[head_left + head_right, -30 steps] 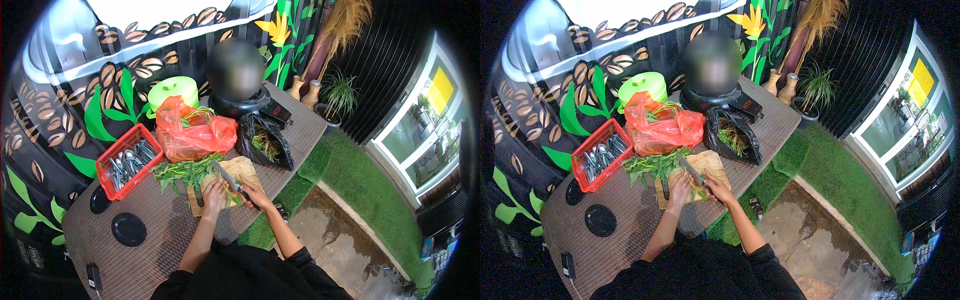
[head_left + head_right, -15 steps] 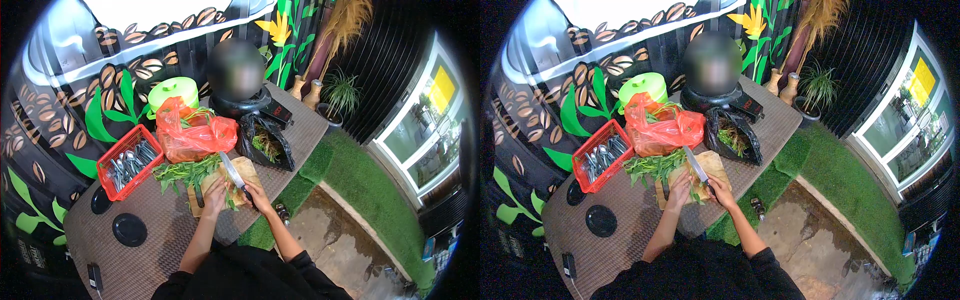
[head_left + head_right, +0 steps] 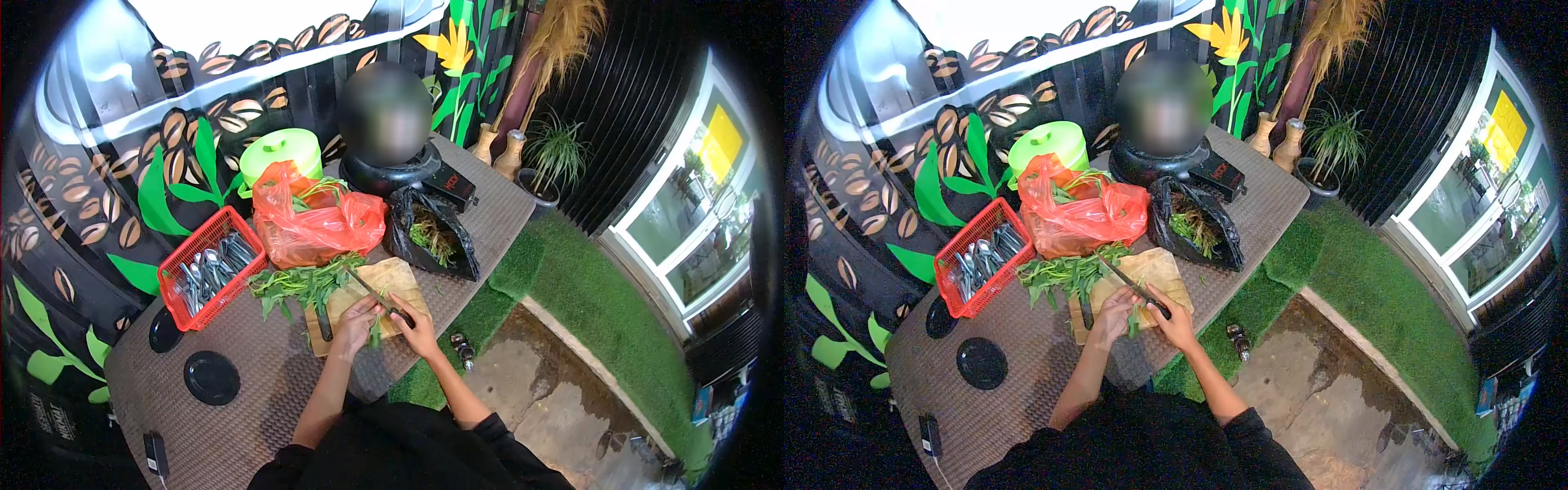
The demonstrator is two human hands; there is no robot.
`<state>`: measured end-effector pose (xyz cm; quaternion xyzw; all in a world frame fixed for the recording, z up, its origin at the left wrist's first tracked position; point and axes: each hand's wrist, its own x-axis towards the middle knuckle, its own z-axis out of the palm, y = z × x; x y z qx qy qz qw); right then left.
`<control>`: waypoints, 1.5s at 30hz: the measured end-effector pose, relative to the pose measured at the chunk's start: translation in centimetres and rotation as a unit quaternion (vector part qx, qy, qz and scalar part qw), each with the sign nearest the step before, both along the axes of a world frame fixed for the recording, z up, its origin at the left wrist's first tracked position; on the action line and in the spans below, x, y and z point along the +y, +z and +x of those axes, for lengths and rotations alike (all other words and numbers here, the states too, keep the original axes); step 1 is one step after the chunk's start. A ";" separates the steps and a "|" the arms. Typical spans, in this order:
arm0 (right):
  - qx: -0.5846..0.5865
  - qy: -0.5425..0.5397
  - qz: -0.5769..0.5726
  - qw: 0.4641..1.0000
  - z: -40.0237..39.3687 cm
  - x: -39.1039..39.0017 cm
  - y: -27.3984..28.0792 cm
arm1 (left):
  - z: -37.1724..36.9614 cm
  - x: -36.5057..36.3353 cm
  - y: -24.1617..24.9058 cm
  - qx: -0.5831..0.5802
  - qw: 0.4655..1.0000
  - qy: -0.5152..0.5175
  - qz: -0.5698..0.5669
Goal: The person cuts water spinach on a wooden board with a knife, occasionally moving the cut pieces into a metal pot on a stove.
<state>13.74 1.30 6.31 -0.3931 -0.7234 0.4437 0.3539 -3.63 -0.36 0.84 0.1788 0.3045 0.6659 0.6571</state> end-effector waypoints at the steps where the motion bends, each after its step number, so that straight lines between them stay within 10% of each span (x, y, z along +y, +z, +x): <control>1: 0.007 -0.010 0.029 0.999 -0.1 0.2 -0.3 | 0.1 0.0 0.2 0.025 0.999 -0.006 -0.035; 20: -0.212 -0.074 0.121 0.967 -0.3 -0.4 -0.8 | 0.9 -0.1 0.3 0.089 0.994 -0.062 -0.011; 30: -0.122 -0.134 0.135 0.974 -2.3 -0.7 -3.0 | -0.2 -0.3 -1.8 -0.004 0.998 -0.061 -0.023; 39: 0.084 -0.157 0.051 0.983 -2.7 2.5 -5.9 | -0.8 -1.0 -2.6 -0.072 0.995 -0.073 -0.023; 41: 0.195 -0.058 -0.299 0.932 -1.2 3.4 -3.7 | -0.9 -1.1 -2.5 -0.084 0.994 -0.064 -0.027; 45: 0.098 0.004 -0.326 0.940 -0.5 3.7 -3.1 | -0.6 -0.5 -2.2 -0.054 0.994 -0.012 -0.094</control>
